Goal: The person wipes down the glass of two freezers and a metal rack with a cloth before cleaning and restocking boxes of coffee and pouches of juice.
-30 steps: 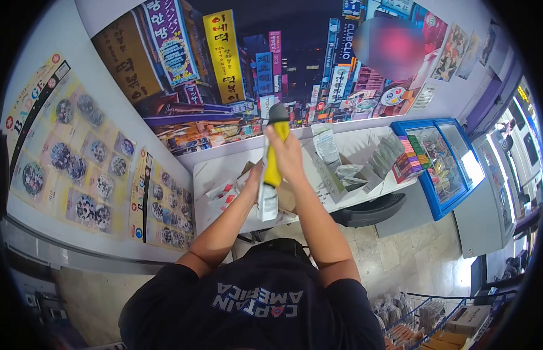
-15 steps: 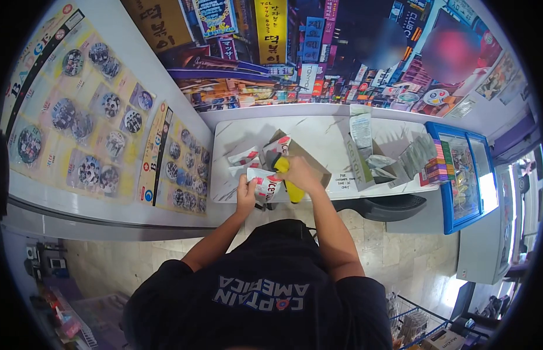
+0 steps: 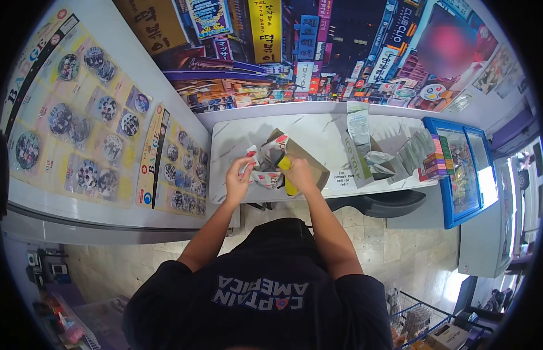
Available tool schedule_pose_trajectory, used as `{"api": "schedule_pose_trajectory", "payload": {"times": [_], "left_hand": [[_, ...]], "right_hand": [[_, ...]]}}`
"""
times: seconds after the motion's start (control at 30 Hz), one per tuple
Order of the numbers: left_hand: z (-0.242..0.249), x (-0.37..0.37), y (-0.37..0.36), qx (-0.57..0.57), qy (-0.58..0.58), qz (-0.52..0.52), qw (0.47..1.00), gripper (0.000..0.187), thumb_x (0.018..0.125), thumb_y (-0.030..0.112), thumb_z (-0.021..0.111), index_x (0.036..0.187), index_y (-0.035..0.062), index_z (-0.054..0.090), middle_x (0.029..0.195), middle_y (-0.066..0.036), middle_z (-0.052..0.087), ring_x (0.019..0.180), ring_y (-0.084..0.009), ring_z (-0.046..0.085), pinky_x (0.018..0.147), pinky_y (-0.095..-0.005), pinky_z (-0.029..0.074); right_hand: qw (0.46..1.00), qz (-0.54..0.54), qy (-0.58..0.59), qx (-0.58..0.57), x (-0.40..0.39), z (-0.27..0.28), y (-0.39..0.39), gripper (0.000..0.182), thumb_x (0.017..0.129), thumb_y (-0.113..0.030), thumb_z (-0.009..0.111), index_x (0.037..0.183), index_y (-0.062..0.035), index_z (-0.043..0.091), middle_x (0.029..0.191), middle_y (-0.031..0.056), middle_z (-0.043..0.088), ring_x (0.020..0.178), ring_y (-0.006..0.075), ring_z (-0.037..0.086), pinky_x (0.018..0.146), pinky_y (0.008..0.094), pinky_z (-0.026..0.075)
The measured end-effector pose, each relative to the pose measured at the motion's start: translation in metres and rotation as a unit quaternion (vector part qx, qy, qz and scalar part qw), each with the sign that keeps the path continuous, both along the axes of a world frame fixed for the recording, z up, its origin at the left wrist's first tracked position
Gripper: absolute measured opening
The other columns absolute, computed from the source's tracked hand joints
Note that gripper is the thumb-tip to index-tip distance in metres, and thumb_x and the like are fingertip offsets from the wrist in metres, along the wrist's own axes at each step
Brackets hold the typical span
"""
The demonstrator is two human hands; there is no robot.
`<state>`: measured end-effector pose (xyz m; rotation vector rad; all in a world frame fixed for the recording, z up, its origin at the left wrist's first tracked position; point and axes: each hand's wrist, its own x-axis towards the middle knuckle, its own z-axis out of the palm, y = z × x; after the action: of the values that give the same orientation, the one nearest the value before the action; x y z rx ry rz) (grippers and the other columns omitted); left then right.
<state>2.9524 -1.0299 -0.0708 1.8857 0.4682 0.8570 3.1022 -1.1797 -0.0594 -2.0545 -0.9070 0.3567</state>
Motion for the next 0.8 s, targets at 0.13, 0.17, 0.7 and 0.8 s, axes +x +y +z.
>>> {"api": "schedule_pose_trajectory", "payload": {"times": [0.13,0.17,0.7,0.8], "left_hand": [[0.031,0.064,0.011,0.223,0.041,-0.031,0.974,0.021,0.078,0.003,0.069,0.099,0.0027,0.067,0.100,-0.013,0.064,0.098,-0.0293,0.059,0.089,-0.0379,0.047],[0.029,0.082,0.013,0.259,0.071,-0.041,0.962,0.022,0.076,0.005,0.070,0.098,0.0031,0.068,0.099,-0.013,0.064,0.098,-0.0304,0.059,0.090,-0.0394,0.046],[0.144,0.136,-0.008,-0.007,0.072,-0.135,0.988,0.024,0.081,0.022,0.073,0.070,0.0012,0.066,0.061,-0.009,0.059,0.056,-0.0182,0.055,0.060,-0.0331,0.045],[0.167,0.125,-0.038,-0.195,-0.020,-0.213,0.957,0.012,0.094,0.006,0.052,0.094,0.0031,0.064,0.083,0.000,0.062,0.077,-0.0075,0.059,0.069,-0.0237,0.047]], "right_hand": [[0.968,-0.110,0.143,0.173,0.015,0.021,-0.019,0.034,0.086,-0.031,0.072,0.093,0.0011,0.064,0.075,0.0049,0.062,0.068,0.0117,0.054,0.064,0.0315,0.047],[0.953,-0.139,0.172,0.204,0.021,0.024,-0.026,0.037,0.088,-0.035,0.069,0.094,0.0010,0.063,0.077,0.0048,0.062,0.070,0.0121,0.055,0.066,0.0310,0.047],[0.929,-0.219,0.120,0.273,-0.010,0.117,-0.067,0.046,0.102,-0.044,0.038,0.104,-0.0032,0.058,0.086,0.0071,0.060,0.075,0.0191,0.057,0.070,0.0337,0.045],[0.903,-0.100,-0.113,0.403,-0.038,0.130,-0.006,0.056,0.097,-0.035,0.047,0.138,0.0023,0.040,0.146,0.0236,0.036,0.140,0.0359,0.028,0.114,0.0416,0.020]]}}
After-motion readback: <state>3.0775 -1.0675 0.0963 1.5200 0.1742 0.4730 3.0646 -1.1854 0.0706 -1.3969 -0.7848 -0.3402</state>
